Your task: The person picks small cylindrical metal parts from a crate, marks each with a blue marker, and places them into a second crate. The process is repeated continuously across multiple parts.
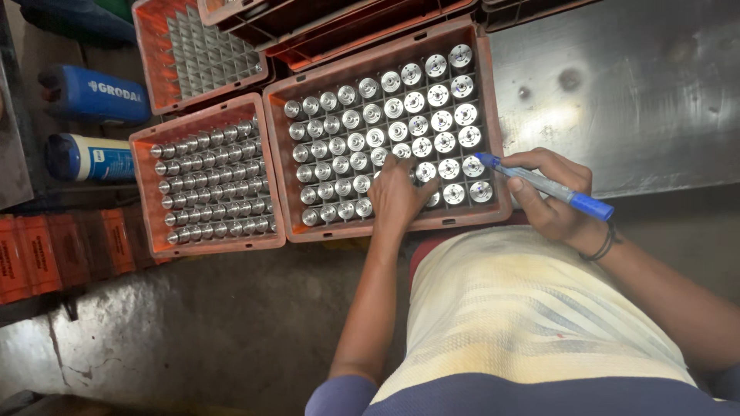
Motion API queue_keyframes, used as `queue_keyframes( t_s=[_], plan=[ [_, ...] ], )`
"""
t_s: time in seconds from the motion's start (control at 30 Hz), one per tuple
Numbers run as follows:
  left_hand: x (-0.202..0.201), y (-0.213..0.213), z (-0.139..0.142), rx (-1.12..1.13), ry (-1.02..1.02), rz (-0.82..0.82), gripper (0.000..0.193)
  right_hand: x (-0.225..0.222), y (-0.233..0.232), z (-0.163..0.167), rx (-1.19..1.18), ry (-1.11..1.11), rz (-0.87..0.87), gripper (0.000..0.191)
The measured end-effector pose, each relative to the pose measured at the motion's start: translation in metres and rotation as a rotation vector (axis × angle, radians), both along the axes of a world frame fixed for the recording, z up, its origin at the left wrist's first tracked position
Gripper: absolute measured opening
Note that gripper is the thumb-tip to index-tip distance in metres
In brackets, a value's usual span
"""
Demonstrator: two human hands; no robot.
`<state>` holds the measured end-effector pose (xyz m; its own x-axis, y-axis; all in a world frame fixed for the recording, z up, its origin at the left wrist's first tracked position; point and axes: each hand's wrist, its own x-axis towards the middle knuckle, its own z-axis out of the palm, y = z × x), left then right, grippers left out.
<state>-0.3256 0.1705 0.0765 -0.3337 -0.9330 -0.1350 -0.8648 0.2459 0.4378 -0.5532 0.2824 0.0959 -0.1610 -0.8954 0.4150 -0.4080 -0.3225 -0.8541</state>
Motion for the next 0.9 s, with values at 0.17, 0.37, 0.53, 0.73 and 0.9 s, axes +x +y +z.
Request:
queue_keyframes(
  t_s=[0.17, 0.37, 0.53, 0.73, 0.9],
  plan=[
    [0.013, -0.023, 0.004, 0.063, -0.003, -0.045, 0.045, -0.009, -0.009, 0.008, 0.013, 0.037, -0.007, 0.022],
    [0.011, -0.033, -0.025, 0.394, 1.158, 0.134, 0.039, 0.006, -0.030, 0.017, -0.280, 0.296, 0.252, 0.015],
    [-0.031, -0.018, -0.052, 0.638, 1.306, 0.500, 0.033, 0.014, -0.048, 0.006, -0.267, 0.268, 0.290, 0.018],
    [-0.030, -0.017, -0.044, 0.708, 1.426, 0.468, 0.039, 0.014, -0.042, -0.012, -0.259, 0.158, 0.295, 0.014],
    [-0.031, -0.014, -0.056, 0.689, 1.437, 0.513, 0.050, 0.015, -0.037, -0.008, -0.238, 0.127, 0.256, 0.015]
  ],
)
